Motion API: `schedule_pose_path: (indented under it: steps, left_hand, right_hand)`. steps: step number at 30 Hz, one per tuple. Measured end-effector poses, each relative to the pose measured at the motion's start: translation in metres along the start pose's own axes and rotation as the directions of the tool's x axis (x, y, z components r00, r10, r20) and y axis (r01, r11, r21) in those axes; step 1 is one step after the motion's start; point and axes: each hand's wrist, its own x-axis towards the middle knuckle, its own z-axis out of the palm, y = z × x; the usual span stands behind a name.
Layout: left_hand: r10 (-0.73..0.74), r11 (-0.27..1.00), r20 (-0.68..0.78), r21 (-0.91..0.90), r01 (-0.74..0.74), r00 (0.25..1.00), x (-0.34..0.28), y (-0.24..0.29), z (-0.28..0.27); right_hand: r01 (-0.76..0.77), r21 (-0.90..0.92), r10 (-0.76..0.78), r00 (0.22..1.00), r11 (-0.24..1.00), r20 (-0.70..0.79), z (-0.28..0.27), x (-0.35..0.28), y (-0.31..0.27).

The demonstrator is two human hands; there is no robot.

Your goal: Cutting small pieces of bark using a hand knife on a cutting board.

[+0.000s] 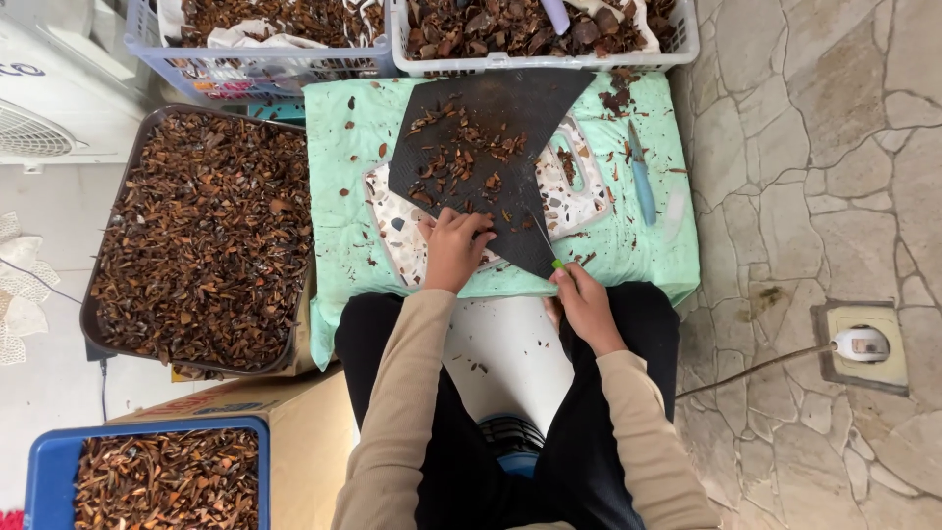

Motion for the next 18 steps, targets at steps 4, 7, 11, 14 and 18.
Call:
schedule_pose_path:
  steps: [4, 7, 11, 14, 18]
  left_hand:
    - [0.0, 0.997, 0.02, -0.075, 0.001, 1.0, 0.005, 0.014, -0.016]
    - [0.011, 0.995, 0.016, -0.095, -0.009, 1.0, 0.008, 0.019, -0.021]
    - [0.034, 0.997, 0.012, -0.074, -0.033, 0.999, 0.006, 0.02, -0.021]
    - [0.047, 0.997, 0.002, -0.057, -0.047, 0.999, 0.003, 0.02, -0.019]
    - [0.115, 0.99, -0.043, -0.076, -0.118, 0.992, -0.002, 0.024, -0.009]
  right_hand:
    - [0.017, 0.054, -0.016, 0.999, 0.998, -0.028, 0.001, -0.002, 0.001]
    - [0.03, 0.081, -0.027, 0.999, 0.996, -0.034, 0.0, -0.004, 0.001]
    - [0.017, 0.075, -0.014, 0.999, 0.997, -0.035, -0.002, -0.007, 0.003]
    - [0.009, 0.046, -0.008, 1.0, 0.999, -0.023, -0.004, -0.011, -0.003]
    - [-0.03, 0.007, 0.031, 0.999, 1.0, -0.011, 0.0, -0.014, -0.008]
